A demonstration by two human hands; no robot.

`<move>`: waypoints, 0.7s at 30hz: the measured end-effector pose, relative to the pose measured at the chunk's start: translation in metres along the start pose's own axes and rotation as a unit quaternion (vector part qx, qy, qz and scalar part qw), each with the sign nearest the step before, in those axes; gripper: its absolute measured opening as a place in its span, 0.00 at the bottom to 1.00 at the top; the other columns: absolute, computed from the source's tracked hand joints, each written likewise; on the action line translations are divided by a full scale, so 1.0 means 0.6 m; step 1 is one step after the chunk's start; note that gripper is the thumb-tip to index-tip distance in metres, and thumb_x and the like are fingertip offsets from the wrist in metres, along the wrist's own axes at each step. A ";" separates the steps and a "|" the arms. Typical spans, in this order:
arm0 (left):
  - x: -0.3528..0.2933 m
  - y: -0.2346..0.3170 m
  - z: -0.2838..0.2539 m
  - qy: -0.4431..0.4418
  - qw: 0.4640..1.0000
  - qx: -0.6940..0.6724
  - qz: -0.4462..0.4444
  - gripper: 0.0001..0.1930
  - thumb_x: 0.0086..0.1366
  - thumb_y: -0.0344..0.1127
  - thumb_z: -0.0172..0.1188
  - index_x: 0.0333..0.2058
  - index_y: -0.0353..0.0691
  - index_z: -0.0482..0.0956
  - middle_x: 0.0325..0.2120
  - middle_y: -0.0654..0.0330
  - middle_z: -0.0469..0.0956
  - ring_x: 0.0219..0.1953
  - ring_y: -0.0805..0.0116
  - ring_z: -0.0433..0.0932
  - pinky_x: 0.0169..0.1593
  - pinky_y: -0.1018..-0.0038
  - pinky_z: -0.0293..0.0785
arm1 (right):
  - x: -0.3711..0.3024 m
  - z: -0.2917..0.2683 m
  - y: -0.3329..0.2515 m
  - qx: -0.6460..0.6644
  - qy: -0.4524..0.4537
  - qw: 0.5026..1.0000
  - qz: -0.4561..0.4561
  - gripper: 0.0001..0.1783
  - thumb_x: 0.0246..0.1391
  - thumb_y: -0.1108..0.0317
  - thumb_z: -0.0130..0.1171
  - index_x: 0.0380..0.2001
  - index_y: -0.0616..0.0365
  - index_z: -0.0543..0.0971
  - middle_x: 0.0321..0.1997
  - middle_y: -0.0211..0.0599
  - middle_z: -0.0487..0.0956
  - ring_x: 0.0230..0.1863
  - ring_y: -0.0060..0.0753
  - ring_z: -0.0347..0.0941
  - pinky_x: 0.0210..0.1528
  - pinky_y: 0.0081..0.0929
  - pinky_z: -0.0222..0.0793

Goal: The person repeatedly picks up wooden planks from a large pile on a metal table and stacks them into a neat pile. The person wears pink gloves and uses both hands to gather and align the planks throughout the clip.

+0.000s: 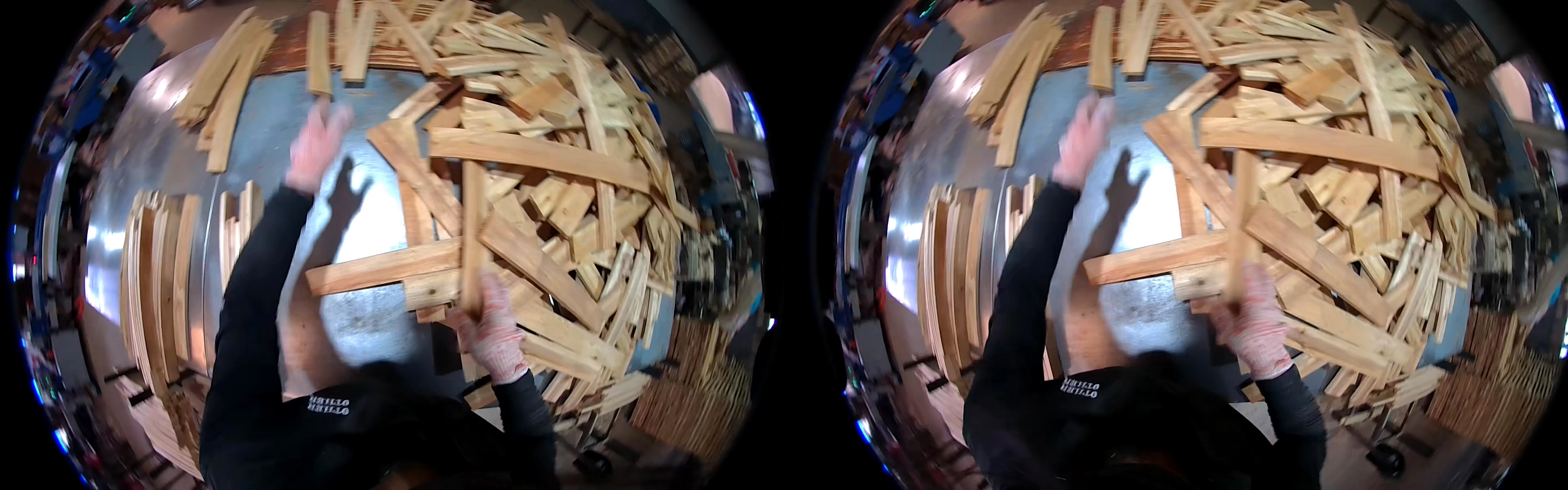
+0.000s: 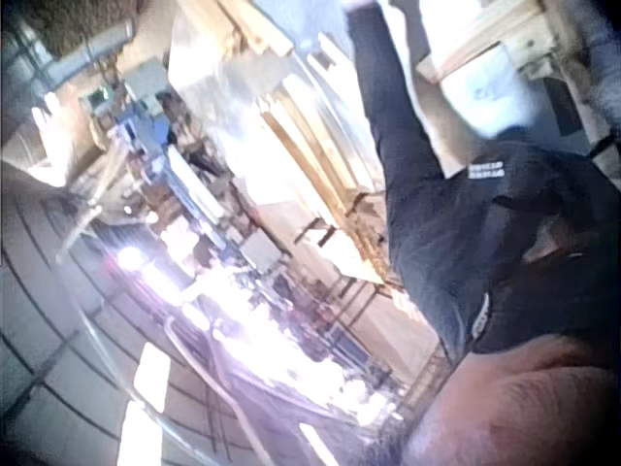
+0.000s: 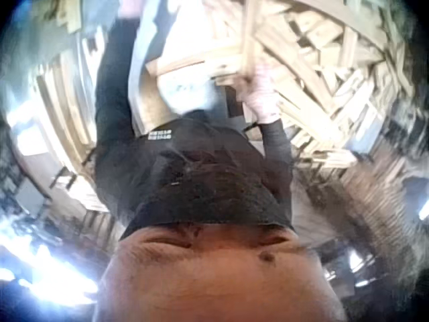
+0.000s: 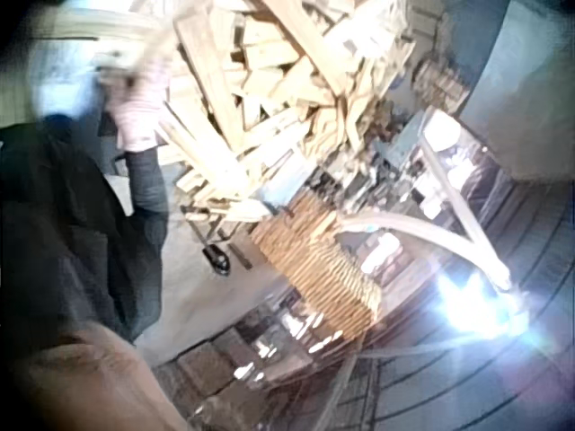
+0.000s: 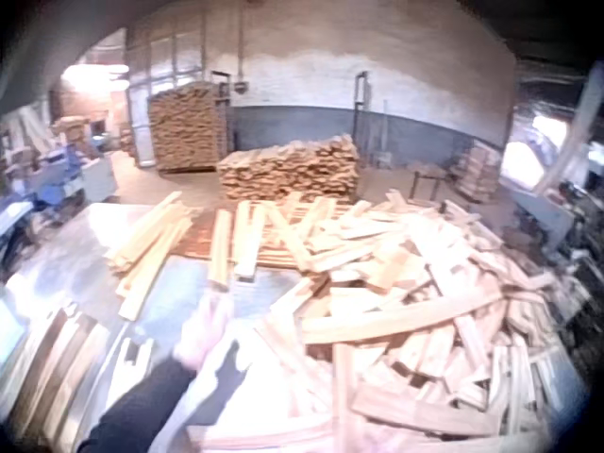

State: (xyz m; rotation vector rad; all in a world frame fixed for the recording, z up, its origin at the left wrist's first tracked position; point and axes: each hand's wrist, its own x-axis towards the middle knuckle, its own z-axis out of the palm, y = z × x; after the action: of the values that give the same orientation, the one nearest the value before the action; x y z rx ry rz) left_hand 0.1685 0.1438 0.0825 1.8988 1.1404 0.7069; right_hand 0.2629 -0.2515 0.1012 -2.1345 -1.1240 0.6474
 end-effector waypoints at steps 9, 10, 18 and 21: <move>-0.354 -0.097 0.123 -0.253 0.906 -0.262 -0.217 0.51 0.56 0.37 0.73 0.70 0.28 0.48 0.66 0.41 0.63 0.64 0.51 0.67 0.67 0.63 0.64 | 0.375 -0.179 0.122 -0.570 0.020 0.816 -0.098 0.60 0.39 0.40 0.72 0.71 0.52 0.57 0.66 0.52 0.69 0.71 0.52 0.60 0.73 0.55 0.47; -0.373 -0.090 0.118 -0.239 0.934 -0.183 -0.190 0.51 0.55 0.42 0.73 0.69 0.28 0.52 0.65 0.38 0.63 0.65 0.48 0.66 0.67 0.63 0.63 | 0.397 -0.199 0.117 -0.504 -0.101 0.855 -0.066 0.58 0.37 0.39 0.73 0.68 0.51 0.61 0.63 0.50 0.73 0.66 0.50 0.68 0.68 0.53 0.57; -0.461 -0.102 0.049 -0.388 0.899 -0.068 -0.189 0.35 0.55 0.48 0.71 0.58 0.35 0.73 0.50 0.47 0.79 0.54 0.55 0.77 0.58 0.65 0.72 | 0.362 -0.163 -0.116 -0.187 -0.060 0.972 -0.132 0.41 0.49 0.36 0.65 0.55 0.58 0.73 0.40 0.39 0.81 0.43 0.37 0.80 0.46 0.40 0.77; -0.498 -0.089 -0.016 -0.329 0.907 -0.111 -0.237 0.27 0.58 0.43 0.70 0.53 0.36 0.77 0.42 0.55 0.81 0.45 0.68 0.78 0.53 0.69 0.74 | 0.338 -0.194 -0.148 0.083 -0.167 0.982 0.027 0.35 0.51 0.34 0.65 0.45 0.57 0.80 0.29 0.32 0.79 0.30 0.24 0.77 0.37 0.27 0.78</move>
State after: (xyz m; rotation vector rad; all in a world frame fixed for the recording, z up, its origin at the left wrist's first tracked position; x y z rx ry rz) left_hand 0.0056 -0.1060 0.0246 1.4068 0.9625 -0.0854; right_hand 0.3974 -0.0764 0.2181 -1.9648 -1.1406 1.1165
